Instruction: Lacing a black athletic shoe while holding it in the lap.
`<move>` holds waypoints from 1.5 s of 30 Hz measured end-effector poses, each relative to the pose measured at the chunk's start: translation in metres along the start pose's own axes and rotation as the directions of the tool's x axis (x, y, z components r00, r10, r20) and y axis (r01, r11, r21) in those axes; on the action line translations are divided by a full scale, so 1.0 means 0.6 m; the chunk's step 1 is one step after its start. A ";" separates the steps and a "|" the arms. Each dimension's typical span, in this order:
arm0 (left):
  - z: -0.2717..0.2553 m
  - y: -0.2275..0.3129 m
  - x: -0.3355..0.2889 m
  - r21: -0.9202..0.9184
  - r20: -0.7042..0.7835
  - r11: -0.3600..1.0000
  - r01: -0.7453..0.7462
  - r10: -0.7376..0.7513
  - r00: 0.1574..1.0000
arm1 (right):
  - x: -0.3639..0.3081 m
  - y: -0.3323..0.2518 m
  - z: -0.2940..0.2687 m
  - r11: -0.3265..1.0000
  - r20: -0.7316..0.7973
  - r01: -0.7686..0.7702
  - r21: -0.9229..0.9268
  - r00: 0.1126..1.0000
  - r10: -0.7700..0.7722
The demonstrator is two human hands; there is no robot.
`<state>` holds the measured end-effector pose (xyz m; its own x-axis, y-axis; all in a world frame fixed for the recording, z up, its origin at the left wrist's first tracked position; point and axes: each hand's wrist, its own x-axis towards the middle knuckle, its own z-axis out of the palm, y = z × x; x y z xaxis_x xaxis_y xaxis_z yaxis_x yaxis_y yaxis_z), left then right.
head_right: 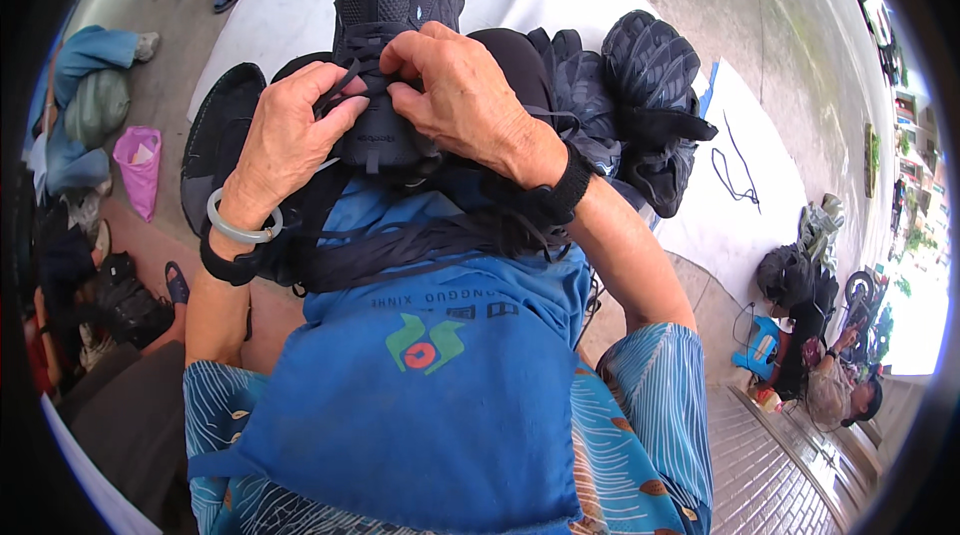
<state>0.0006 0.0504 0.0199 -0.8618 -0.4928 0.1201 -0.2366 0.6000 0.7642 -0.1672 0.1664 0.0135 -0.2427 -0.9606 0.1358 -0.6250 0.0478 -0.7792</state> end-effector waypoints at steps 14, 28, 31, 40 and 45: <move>-0.019 -0.007 0.020 0.351 -0.051 0.803 -0.482 0.530 0.847 | -0.009 0.014 0.020 0.961 -0.042 0.182 -0.207 0.980 -0.195; -0.028 -0.044 0.011 0.498 -0.066 0.686 -0.531 0.641 0.765 | -0.045 0.018 -0.030 0.979 0.095 0.146 -0.140 0.986 -0.134; -0.036 -0.044 0.006 0.545 -0.007 0.652 -0.527 0.632 0.775 | -0.038 0.023 -0.051 0.969 0.145 0.180 -0.167 0.977 -0.157; -0.037 -0.079 -0.028 0.650 0.128 0.678 -0.344 0.348 0.929 | -0.051 0.073 -0.128 0.967 0.301 -0.255 0.013 0.923 0.240; -0.044 -0.063 -0.042 0.563 0.157 0.796 -0.222 0.161 0.974 | -0.074 0.057 -0.144 0.879 0.553 -0.477 0.023 0.738 0.387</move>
<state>0.0430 0.0235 0.0049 -0.9482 -0.2849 0.1404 -0.2495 0.9417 0.2255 -0.2419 0.2342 0.0339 -0.0103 -0.8420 -0.5395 -0.4163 0.4941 -0.7632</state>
